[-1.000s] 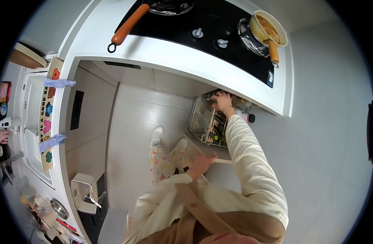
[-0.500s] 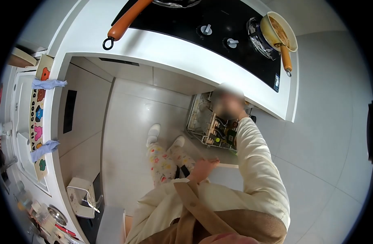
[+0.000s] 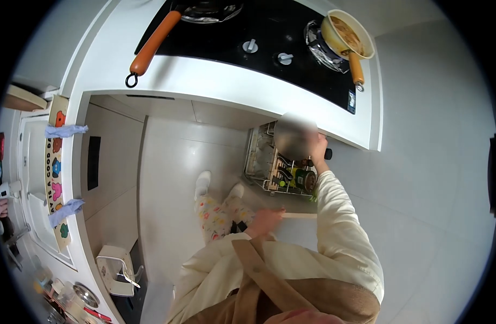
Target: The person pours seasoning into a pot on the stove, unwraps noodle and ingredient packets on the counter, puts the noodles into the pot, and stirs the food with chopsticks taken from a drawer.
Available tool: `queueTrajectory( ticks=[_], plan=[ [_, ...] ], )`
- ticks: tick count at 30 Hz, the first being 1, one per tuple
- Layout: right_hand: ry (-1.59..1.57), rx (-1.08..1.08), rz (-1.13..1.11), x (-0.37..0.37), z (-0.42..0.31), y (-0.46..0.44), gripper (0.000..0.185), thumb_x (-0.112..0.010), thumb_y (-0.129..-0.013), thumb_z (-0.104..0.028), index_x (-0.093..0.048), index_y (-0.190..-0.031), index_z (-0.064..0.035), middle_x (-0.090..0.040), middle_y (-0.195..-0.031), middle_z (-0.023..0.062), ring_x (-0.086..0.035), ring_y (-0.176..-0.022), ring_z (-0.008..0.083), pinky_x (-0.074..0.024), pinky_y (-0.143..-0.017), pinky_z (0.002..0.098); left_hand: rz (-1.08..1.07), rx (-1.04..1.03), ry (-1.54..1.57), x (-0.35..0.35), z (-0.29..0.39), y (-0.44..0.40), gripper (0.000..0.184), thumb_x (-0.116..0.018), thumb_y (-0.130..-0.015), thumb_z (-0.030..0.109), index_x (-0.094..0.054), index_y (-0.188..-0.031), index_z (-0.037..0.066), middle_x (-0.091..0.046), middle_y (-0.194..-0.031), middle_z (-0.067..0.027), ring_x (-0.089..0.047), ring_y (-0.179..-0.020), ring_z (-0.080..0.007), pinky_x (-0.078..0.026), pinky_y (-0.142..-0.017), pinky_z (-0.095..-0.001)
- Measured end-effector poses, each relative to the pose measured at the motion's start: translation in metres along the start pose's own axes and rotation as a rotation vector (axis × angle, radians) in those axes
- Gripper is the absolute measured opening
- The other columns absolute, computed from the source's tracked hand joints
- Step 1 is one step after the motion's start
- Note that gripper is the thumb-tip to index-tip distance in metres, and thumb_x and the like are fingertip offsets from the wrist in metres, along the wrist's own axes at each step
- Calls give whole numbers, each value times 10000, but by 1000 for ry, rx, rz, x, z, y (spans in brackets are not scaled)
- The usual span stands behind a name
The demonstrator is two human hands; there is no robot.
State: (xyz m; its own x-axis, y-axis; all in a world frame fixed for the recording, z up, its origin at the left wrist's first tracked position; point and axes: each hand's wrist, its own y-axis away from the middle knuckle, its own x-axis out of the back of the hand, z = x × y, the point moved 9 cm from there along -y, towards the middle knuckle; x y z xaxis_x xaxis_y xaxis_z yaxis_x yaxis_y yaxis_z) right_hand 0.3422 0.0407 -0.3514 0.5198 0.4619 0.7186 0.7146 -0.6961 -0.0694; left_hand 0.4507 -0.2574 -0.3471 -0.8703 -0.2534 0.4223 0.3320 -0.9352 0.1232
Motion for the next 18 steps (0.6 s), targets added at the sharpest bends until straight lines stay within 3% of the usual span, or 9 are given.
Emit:
queueTrajectory(
  ticks=[2,4,7,13,18],
  plan=[
    [-175,-78,190,33,-4,18,209,-657,-809,-198,-656,-825,10,-599,-679,60,-520,-648,99,-407,-627,242,-1,6,23,2,1,1,353,-524,-849,183,-535,-1194,112,-647,-894,-91,-602,-690,-283,-464,-591,-397],
    [-587,-294,295,46,15,42,197,-635,-838,-181,-659,-844,14,-602,-695,13,-495,-614,72,-388,-592,207,-40,29,27,5,4,-1,361,-546,-845,198,-537,-1196,116,-648,-820,-102,-599,-679,-292,-459,-592,-404],
    [-848,-499,420,70,30,80,176,-633,-836,-169,-650,-852,6,-595,-673,10,-483,-567,54,-365,-542,191,-24,59,38,11,3,-4,353,-576,-837,234,-565,-1166,107,-648,-810,-107,-603,-683,-284,-459,-592,-395],
    [-1060,-544,438,117,-1,122,173,-636,-830,-161,-633,-878,6,-586,-648,12,-479,-550,54,-341,-524,165,-8,291,137,60,21,-26,337,-596,-847,262,-594,-1132,82,-662,-826,-114,-629,-683,-208,-479,-624,-326],
    [-1200,-599,362,110,-9,141,194,-618,-844,-171,-621,-925,5,-598,-671,19,-512,-571,58,-380,-541,168,204,286,989,64,31,-71,357,-505,-920,257,-523,-1190,24,-635,-990,-65,-615,-833,-134,-477,-711,-252]
  ],
)
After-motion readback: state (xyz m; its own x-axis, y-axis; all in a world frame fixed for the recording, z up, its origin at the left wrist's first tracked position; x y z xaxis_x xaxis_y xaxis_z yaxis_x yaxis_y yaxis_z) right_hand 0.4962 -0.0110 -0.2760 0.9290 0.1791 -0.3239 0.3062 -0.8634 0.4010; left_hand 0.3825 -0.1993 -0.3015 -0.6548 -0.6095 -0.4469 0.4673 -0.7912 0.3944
